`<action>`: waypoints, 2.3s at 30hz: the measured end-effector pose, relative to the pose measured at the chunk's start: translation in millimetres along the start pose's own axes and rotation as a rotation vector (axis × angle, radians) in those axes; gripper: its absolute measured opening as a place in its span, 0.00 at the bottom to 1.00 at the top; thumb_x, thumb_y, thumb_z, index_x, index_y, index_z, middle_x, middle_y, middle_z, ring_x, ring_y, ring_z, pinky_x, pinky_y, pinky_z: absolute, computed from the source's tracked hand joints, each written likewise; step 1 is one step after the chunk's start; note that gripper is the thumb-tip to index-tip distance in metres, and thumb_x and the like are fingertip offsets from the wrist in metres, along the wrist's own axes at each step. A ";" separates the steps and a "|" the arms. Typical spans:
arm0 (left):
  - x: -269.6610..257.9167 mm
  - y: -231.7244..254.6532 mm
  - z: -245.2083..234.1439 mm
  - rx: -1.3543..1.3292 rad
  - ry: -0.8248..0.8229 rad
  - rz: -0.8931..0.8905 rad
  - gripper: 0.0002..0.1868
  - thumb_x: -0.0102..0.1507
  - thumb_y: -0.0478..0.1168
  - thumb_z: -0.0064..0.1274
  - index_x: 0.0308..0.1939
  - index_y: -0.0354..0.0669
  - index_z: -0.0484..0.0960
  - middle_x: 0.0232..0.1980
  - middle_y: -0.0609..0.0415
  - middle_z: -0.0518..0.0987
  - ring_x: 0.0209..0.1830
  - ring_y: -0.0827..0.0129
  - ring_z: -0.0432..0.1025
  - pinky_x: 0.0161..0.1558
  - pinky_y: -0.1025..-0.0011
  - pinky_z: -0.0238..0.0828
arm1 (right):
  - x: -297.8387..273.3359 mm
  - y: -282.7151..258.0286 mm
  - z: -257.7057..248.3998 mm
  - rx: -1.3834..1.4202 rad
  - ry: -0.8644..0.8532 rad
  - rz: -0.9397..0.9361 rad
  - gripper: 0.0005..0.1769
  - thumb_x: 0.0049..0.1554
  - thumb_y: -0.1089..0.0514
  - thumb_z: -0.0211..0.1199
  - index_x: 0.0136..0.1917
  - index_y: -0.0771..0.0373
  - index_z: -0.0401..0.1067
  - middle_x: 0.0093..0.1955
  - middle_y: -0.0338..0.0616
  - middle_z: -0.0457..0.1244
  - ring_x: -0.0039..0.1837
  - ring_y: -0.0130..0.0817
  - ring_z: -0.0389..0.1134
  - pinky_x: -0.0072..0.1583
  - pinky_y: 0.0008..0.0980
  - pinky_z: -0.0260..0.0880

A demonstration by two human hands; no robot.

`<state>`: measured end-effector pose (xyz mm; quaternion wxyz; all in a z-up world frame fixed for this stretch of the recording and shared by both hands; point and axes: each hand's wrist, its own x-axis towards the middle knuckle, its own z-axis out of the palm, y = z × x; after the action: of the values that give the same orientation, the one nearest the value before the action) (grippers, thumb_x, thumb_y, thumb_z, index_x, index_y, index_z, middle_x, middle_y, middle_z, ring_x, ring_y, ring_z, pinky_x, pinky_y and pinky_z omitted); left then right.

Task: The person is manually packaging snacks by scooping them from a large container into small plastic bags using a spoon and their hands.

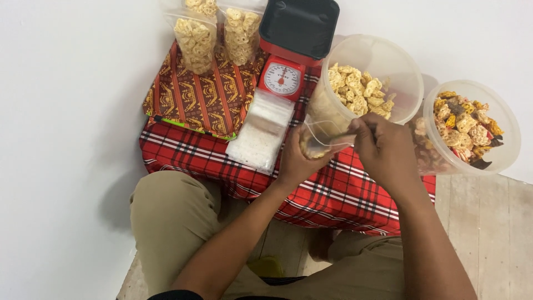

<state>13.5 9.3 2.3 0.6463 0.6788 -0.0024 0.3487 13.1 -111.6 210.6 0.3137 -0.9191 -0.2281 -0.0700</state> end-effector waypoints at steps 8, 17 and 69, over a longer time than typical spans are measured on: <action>-4.8 -11.0 -0.5 -0.021 -0.002 -0.015 0.43 0.42 0.49 0.78 0.53 0.36 0.73 0.41 0.39 0.76 0.43 0.40 0.76 0.44 0.54 0.75 | -7.9 -10.0 -10.1 -0.171 0.029 -0.054 0.11 0.69 0.57 0.58 0.47 0.59 0.78 0.27 0.52 0.65 0.38 0.63 0.70 0.42 0.53 0.68; -0.2 12.2 -5.7 -0.079 -0.039 -0.024 0.37 0.44 0.45 0.76 0.50 0.35 0.73 0.38 0.41 0.74 0.40 0.41 0.76 0.42 0.54 0.74 | -11.3 -4.3 -6.3 -0.359 -0.064 -0.260 0.03 0.64 0.59 0.63 0.49 0.56 0.76 0.29 0.50 0.65 0.39 0.58 0.71 0.41 0.49 0.71; -3.7 4.1 -11.1 0.100 -0.127 -0.229 0.48 0.39 0.47 0.80 0.58 0.39 0.72 0.46 0.37 0.80 0.50 0.35 0.77 0.52 0.45 0.74 | 60.0 79.4 2.5 -0.191 0.243 0.334 0.17 0.69 0.55 0.52 0.47 0.68 0.76 0.37 0.69 0.67 0.47 0.76 0.70 0.48 0.63 0.71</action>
<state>3.6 16.8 3.2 0.6457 0.7267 0.0516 0.2287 103.0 -143.1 181.6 0.2578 -0.9543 -0.0257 -0.1488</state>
